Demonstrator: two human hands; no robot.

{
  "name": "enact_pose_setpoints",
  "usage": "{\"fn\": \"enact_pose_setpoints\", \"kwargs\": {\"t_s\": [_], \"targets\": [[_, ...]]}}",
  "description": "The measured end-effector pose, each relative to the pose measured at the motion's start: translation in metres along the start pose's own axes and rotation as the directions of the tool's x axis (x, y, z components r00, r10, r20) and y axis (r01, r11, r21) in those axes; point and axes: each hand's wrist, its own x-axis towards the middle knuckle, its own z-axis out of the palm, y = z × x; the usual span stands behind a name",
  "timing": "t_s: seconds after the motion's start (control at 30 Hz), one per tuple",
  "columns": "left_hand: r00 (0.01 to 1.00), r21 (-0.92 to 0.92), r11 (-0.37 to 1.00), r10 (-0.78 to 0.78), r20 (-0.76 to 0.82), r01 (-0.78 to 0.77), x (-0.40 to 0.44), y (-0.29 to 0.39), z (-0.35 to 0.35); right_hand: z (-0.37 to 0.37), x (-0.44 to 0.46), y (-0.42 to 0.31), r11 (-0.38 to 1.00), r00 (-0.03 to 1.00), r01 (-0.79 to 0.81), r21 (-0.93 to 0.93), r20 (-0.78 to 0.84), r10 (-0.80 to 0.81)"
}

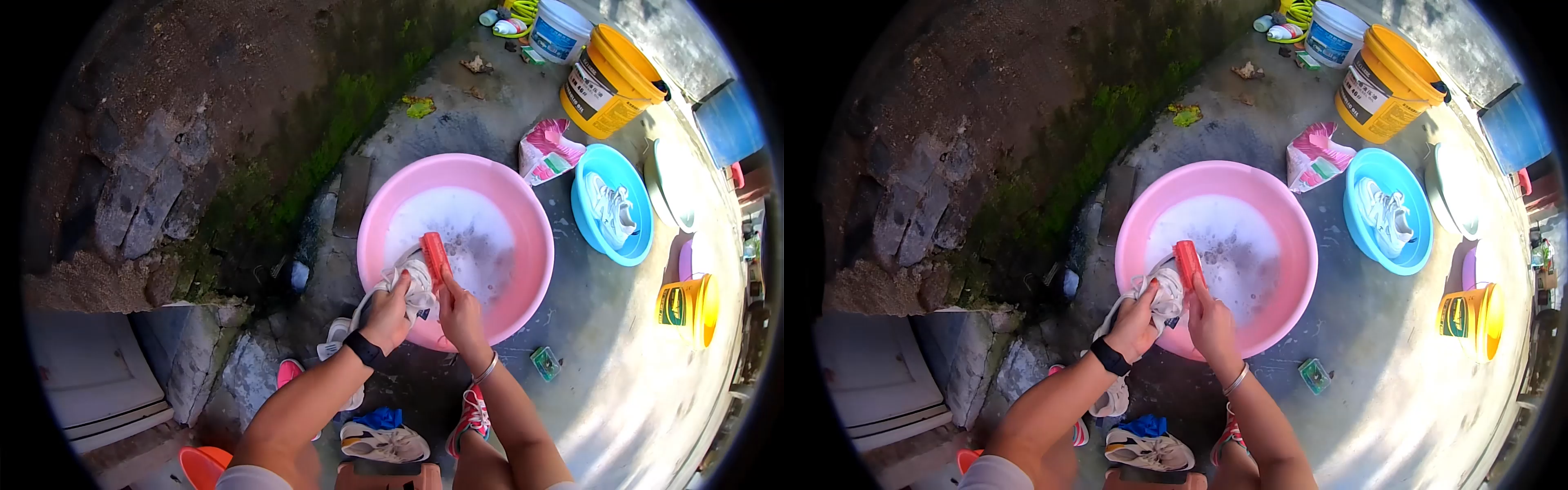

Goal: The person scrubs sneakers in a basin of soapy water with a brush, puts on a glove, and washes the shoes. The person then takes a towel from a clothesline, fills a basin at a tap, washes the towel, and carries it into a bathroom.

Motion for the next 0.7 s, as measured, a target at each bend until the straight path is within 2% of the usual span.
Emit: {"fn": "enact_pose_setpoints", "kwargs": {"t_s": [0.03, 0.07, 0.17, 0.2, 0.3, 0.37, 0.47, 0.5, 0.53, 0.57, 0.6, 0.67, 0.7], "targets": [[0.999, 0.016, 1.000, 0.016, 0.030, -0.016, -0.001, -0.001, 0.003, -0.004, 0.010, -0.003, 0.996, 0.999, 0.018, -0.083, -0.026, -0.021], [0.999, -0.040, 0.999, 0.014, -0.051, -0.016, 0.002, 0.003, 0.006, -0.005, 0.005, -0.011, 1.000, 1.000, 0.012, -0.013, 0.009, -0.012], [0.995, -0.079, 0.994, -0.080, -0.051, 0.076, 0.010, 0.021, -0.005, -0.001, -0.025, -0.043, 0.991, 0.992, 0.052, 0.124, 0.104, -0.066], [0.994, -0.083, 0.995, -0.065, -0.089, 0.057, 0.012, 0.017, -0.007, 0.005, -0.026, -0.035, 0.997, 0.992, 0.067, 0.044, 0.101, -0.071], [0.998, -0.007, 1.000, 0.007, -0.063, -0.007, 0.009, 0.002, -0.004, 0.006, 0.022, 0.027, 0.976, 0.996, -0.029, -0.215, -0.094, 0.008], [0.996, -0.053, 0.998, -0.019, -0.088, 0.014, 0.011, 0.008, -0.002, -0.004, 0.047, 0.073, 0.953, 0.961, -0.262, -0.151, -0.129, 0.244], [0.991, -0.142, 0.986, -0.097, -0.096, 0.082, 0.021, 0.017, -0.016, 0.002, 0.044, 0.109, 0.898, 0.852, -0.396, -0.191, -0.442, 0.281], [0.991, -0.149, 0.985, -0.096, -0.090, 0.082, 0.022, 0.017, -0.016, -0.001, 0.041, 0.106, 0.896, 0.862, -0.444, 0.025, -0.263, 0.434], [0.992, -0.153, 0.985, -0.098, -0.081, 0.085, 0.023, 0.016, -0.016, -0.002, 0.038, 0.102, 0.828, 0.843, -0.512, 0.228, -0.052, 0.535], [0.992, -0.154, 0.984, -0.100, -0.075, 0.087, 0.024, 0.016, -0.016, 0.000, 0.033, 0.098, 0.702, 0.802, -0.588, 0.401, 0.177, 0.571], [0.990, -0.150, 0.983, -0.115, -0.085, 0.102, 0.024, 0.016, -0.018, 0.017, 0.024, 0.105, 0.795, 0.911, -0.385, 0.469, 0.053, 0.409], [0.990, -0.176, 0.977, -0.133, -0.039, 0.124, 0.026, 0.021, -0.019, -0.007, -0.008, 0.023, 0.875, 0.960, -0.257, 0.410, 0.003, 0.281], [0.989, -0.191, 0.972, -0.144, -0.016, 0.139, 0.025, 0.021, -0.021, -0.009, -0.026, 0.001, 0.893, 0.968, -0.246, 0.376, 0.049, 0.246]]}}
